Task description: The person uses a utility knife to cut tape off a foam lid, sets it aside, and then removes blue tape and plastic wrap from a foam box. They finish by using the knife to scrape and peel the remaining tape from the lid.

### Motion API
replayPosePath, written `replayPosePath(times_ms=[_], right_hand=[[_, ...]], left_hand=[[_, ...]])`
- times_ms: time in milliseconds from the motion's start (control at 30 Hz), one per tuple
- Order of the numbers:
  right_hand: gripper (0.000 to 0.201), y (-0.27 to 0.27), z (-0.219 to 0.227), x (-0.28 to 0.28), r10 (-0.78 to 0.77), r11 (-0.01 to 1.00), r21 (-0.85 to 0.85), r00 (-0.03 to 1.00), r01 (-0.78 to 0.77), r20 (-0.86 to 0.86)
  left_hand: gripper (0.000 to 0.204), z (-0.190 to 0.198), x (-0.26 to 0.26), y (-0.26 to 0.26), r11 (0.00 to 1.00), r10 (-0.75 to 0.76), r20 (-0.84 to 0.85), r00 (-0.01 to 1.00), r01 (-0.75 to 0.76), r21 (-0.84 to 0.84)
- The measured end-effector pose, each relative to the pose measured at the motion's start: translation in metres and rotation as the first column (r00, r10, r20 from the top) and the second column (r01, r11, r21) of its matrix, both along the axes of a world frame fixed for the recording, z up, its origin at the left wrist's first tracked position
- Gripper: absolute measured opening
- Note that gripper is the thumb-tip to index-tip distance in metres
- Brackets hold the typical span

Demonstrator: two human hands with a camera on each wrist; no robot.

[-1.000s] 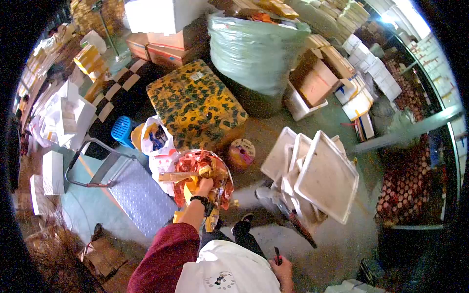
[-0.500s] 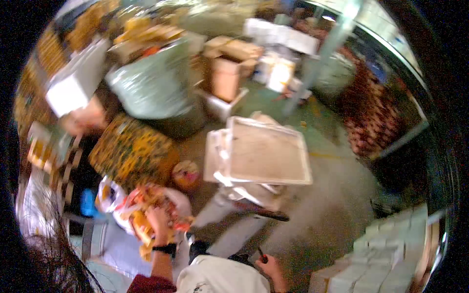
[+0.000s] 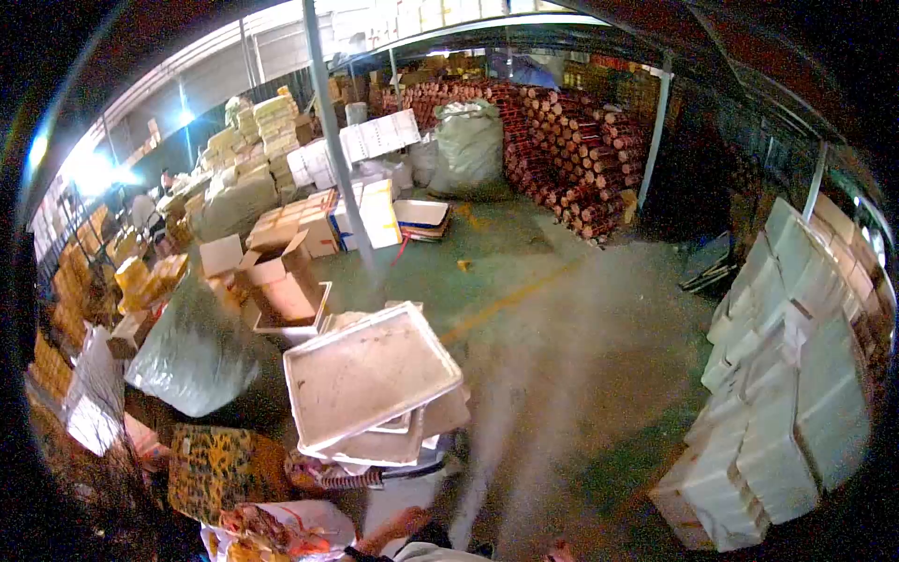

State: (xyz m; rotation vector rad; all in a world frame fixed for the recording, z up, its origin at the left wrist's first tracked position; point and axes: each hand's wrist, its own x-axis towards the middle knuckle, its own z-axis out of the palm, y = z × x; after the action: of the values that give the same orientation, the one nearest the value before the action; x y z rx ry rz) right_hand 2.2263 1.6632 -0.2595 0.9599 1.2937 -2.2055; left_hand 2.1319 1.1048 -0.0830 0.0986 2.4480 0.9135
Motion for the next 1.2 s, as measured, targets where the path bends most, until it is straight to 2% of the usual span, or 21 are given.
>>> replayPosePath(times_ms=[33,67,100,133,167,200,233,300,367,433,467,533,633,667,700,800,867,967,1067,1100,1200], right_hand=[[0.039,-0.006,0.046,-0.013,0.208,0.844,0.417,0.922,-0.338,0.326],[0.039,-0.01,0.08,-0.026,0.206,0.808,0.437,0.884,-0.396,0.42],[0.039,-0.006,0.089,-0.035,0.198,0.802,0.438,0.873,-0.406,0.447],[0.038,-0.005,0.102,-0.051,0.198,0.799,0.431,0.861,-0.419,0.469],[0.038,-0.003,0.112,-0.07,0.202,0.799,0.422,0.852,-0.428,0.483],[0.038,-0.002,0.121,-0.093,0.207,0.799,0.414,0.847,-0.435,0.49],[0.038,0.001,0.126,-0.116,0.216,0.795,0.414,0.844,-0.443,0.49],[0.037,0.003,0.137,-0.169,0.228,0.786,0.421,0.845,-0.453,0.483],[0.037,0.006,0.15,-0.224,0.224,0.78,0.434,0.849,-0.45,0.478],[0.036,0.013,0.171,-0.276,0.207,0.773,0.462,0.861,-0.435,0.465],[0.036,0.016,0.18,-0.301,0.198,0.768,0.478,0.868,-0.427,0.456],[0.035,0.031,0.199,-0.35,0.176,0.758,0.512,0.883,-0.403,0.435],[0.035,0.052,0.216,-0.424,0.147,0.751,0.553,0.908,-0.361,0.393],[0.034,0.056,0.219,-0.445,0.141,0.751,0.555,0.908,-0.358,0.394],[0.034,0.058,0.22,-0.467,0.142,0.75,0.554,0.905,-0.362,0.4],[0.033,0.067,0.217,-0.544,0.16,0.738,0.548,0.891,-0.394,0.425],[0.033,0.072,0.212,-0.603,0.186,0.724,0.533,0.868,-0.438,0.46],[0.032,0.077,0.194,-0.704,0.255,0.692,0.508,0.832,-0.513,0.493],[0.031,0.081,0.175,-0.816,0.332,0.647,0.474,0.781,-0.597,0.53],[0.031,0.082,0.171,-0.854,0.363,0.626,0.46,0.758,-0.63,0.542],[0.03,0.069,0.165,-0.977,0.459,0.56,0.418,0.688,-0.715,0.562]], left_hand=[[0.032,-0.026,-0.018,0.025,0.981,-0.05,-0.112,0.992,0.07,0.183],[0.033,-0.034,-0.039,0.053,0.899,-0.107,-0.404,0.908,0.262,0.351],[0.029,0.02,-0.067,0.091,0.971,-0.126,0.126,0.984,0.096,0.22],[0.025,0.046,-0.093,0.115,0.946,-0.216,0.191,0.958,0.156,0.285],[0.025,0.027,-0.112,0.135,0.886,-0.432,-0.015,0.902,0.427,0.179],[0.025,-0.003,-0.134,0.154,0.763,-0.63,-0.194,0.752,0.646,0.023],[0.025,-0.01,-0.158,0.173,0.595,-0.786,-0.325,0.526,0.786,-0.168],[0.032,-0.001,-0.202,0.2,0.674,-0.625,-0.32,0.712,0.699,0.24],[0.035,0.006,-0.255,0.226,0.664,-0.492,-0.347,0.799,0.602,0.444],[0.033,-0.037,-0.309,0.268,0.66,-0.357,-0.477,0.803,0.578,0.48],[0.031,-0.03,-0.337,0.287,0.663,-0.411,-0.497,0.764,0.625,0.413],[0.028,0.025,-0.418,0.324,0.629,-0.625,-0.464,0.628,0.757,0.178],[0.022,0.073,-0.519,0.323,0.633,-0.458,-0.717,0.526,0.759,0.153],[0.022,0.101,-0.544,0.313,0.67,-0.363,-0.541,0.759,0.616,0.415],[0.023,0.12,-0.568,0.305,0.678,-0.26,-0.299,0.918,0.395,0.62],[0.025,0.129,-0.642,0.281,0.8,-0.248,-0.18,0.952,0.305,0.516],[0.027,0.116,-0.673,0.248,0.855,-0.131,-0.101,0.986,0.164,0.491],[0.03,0.074,-0.705,0.186,0.917,0.067,0.015,0.998,-0.067,0.393],[0.032,0.015,-0.743,0.122,0.984,0.065,-0.018,0.998,-0.061,0.167],[0.032,0.082,-0.761,0.12,0.981,0.177,0.247,0.953,-0.192,0.039],[0.035,0.137,-0.822,0.095,0.904,0.407,0.275,0.871,-0.427,0.017]])
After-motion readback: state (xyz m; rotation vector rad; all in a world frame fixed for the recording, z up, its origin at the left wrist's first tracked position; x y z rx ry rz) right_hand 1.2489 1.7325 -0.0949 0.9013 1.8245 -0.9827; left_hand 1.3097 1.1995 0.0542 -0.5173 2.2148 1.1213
